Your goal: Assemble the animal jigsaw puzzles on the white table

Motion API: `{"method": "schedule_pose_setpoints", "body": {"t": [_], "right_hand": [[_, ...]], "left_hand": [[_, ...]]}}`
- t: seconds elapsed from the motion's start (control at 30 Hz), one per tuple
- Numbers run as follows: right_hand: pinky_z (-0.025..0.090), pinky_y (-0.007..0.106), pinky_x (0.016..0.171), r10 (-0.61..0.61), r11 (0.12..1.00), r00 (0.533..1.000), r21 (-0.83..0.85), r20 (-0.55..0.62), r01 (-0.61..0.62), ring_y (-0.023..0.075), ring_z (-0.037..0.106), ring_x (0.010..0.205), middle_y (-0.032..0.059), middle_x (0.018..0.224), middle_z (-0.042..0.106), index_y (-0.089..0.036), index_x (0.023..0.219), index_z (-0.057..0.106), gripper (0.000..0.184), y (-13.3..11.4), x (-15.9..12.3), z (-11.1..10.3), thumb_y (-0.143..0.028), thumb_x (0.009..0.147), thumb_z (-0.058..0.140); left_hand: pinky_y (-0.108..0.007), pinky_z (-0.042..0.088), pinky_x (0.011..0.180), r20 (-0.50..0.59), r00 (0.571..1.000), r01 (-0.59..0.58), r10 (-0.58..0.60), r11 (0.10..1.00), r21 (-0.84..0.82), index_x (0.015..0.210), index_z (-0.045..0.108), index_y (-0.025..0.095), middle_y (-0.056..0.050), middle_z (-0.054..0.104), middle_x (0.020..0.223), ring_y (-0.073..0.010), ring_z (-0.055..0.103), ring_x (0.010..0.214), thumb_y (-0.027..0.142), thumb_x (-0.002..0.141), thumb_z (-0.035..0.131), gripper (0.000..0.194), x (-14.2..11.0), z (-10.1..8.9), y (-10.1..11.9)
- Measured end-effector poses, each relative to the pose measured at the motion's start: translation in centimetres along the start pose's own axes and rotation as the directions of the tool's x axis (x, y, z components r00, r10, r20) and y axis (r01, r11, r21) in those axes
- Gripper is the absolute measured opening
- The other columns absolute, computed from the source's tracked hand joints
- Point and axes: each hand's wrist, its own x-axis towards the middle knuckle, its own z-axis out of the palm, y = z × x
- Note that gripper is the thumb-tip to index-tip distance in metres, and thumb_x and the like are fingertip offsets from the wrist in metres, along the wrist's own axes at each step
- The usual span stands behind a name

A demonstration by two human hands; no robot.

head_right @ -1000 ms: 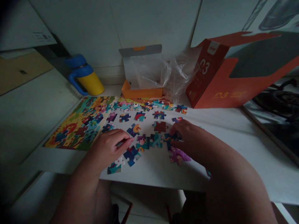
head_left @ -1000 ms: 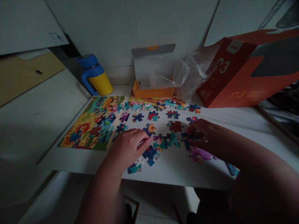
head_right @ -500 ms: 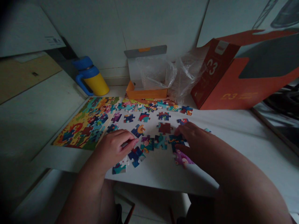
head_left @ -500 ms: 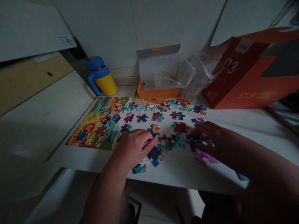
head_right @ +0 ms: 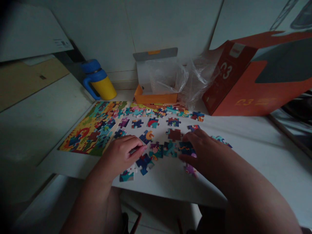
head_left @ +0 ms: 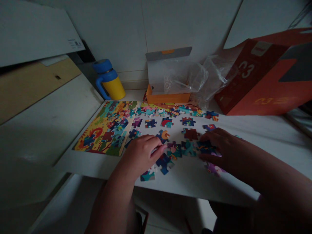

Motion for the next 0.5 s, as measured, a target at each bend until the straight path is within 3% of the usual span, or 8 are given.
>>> {"method": "schedule_pose_setpoints", "body": {"t": [0.17,0.3,0.37,0.5], "right_hand": [[0.058,0.052,0.096,-0.004,1.000,0.999,-0.008,-0.048,0.004,0.0336,0.074,0.104,0.0141,0.128,0.070,-0.025,0.120,0.070,0.036,-0.2,0.3,0.2,-0.047,0.092,0.070],[0.057,0.052,0.099,0.029,0.999,0.997,-0.042,-0.074,-0.033,0.0362,0.072,0.114,0.0156,0.130,0.071,-0.025,0.121,0.071,0.036,-0.5,1.1,0.1,-0.042,0.089,0.074],[0.057,0.049,0.095,0.047,0.998,0.997,-0.043,-0.060,-0.050,0.0354,0.072,0.113,0.0151,0.125,0.073,-0.024,0.119,0.072,0.035,-0.6,1.7,-0.2,-0.040,0.088,0.075],[0.057,0.043,0.088,0.061,0.998,0.997,-0.011,-0.039,-0.062,0.0293,0.074,0.099,0.0137,0.116,0.075,-0.022,0.117,0.072,0.030,-1.0,2.5,-1.1,-0.041,0.093,0.070]], "left_hand": [[-0.034,0.051,0.076,-0.004,1.000,0.008,-0.008,1.000,0.013,0.087,0.066,0.021,-0.003,0.072,0.087,-0.0180,0.068,0.082,0.028,0.107,0.062,0.022,-0.1,-0.4,0.0],[-0.033,0.052,0.078,-0.106,0.989,0.113,-0.101,0.988,0.104,0.094,0.068,0.022,-0.004,0.074,0.093,-0.0197,0.070,0.086,0.030,0.107,0.061,0.017,-0.3,-2.7,-1.0],[-0.034,0.054,0.081,-0.139,0.974,0.203,-0.180,0.964,0.174,0.101,0.069,0.024,-0.005,0.076,0.099,-0.0218,0.072,0.091,0.036,0.109,0.056,0.020,0.0,-4.4,-2.5],[-0.042,0.052,0.109,-0.045,0.951,0.301,-0.307,0.881,0.364,0.121,0.070,0.019,-0.015,0.074,0.134,-0.0302,0.069,0.123,0.036,0.105,0.053,0.029,2.5,-6.7,-7.3]]}}
